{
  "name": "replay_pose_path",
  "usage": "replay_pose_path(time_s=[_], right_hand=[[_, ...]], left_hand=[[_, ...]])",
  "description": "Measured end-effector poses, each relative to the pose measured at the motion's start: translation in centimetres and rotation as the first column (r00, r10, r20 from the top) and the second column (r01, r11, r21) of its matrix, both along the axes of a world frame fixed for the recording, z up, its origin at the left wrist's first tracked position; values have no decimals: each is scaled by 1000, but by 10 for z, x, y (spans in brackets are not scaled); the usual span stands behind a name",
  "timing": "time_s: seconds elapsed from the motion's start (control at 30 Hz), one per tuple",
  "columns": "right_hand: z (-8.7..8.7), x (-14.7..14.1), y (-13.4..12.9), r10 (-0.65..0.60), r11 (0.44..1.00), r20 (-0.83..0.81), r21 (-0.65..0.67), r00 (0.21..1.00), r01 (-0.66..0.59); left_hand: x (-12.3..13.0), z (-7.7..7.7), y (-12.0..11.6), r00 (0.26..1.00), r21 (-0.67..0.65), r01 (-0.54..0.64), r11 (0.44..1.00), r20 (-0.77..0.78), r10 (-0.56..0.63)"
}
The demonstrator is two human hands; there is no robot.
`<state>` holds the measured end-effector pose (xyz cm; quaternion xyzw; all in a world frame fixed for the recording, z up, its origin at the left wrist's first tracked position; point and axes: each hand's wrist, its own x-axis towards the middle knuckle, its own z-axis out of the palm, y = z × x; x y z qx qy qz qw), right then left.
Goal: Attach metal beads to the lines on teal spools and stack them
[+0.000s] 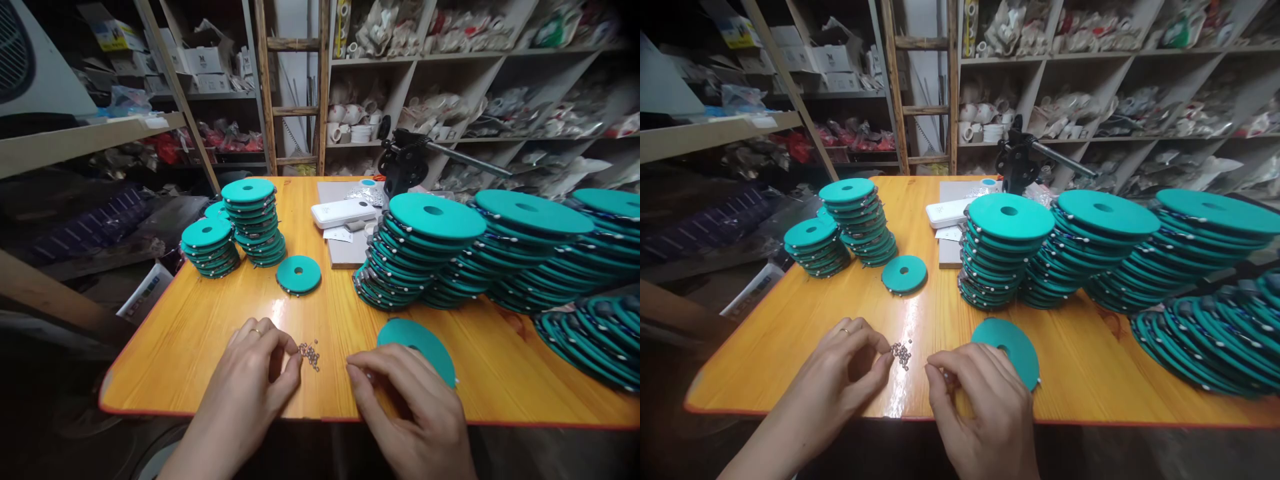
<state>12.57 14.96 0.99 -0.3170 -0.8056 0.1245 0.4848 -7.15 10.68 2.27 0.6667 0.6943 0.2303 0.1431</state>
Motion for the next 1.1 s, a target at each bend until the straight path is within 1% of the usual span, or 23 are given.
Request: replay_pose_path(time_s=[0.07,0.13,0.17,0.2,0.27,0.33,0.4,0.47,0.63,0.73,1.1], right_hand=[[1,1,-1,-1,1000,1,-16,1000,1],[2,1,-1,6,999,-8,-33,1000,-6],[3,1,-2,10,999,-14,-45,1000,-11],[3,1,-2,12,998,-21,-57,1000,-14],[4,2,-2,11,996,-36,-86,999,-14],[5,3,-3,9,993,-52,-114,999,-14],[5,4,-3,12,992,-63,-128,998,-20],[5,5,-3,21,990,-63,-134,998,-29],[5,4,-1,40,990,-48,-134,998,-46],[5,3,0,49,990,-44,-133,998,-54],[3,6,-1,61,989,-16,-137,998,-62]], left_hand=[[0,-3,-3,999,35,-13,999,34,12],[5,-3,-6,981,48,-35,998,190,25],[9,-2,-8,954,41,-44,998,299,29],[14,0,-9,909,23,-39,999,417,26],[27,5,-9,812,-2,-11,1000,584,10],[38,9,-7,703,-35,32,999,711,2],[45,10,-4,616,-71,63,995,788,17],[47,8,-2,569,-101,71,992,821,43],[44,6,-1,510,-155,47,987,853,110],[44,5,-2,508,-162,32,986,852,124],[45,6,-1,498,-177,36,984,857,136]])
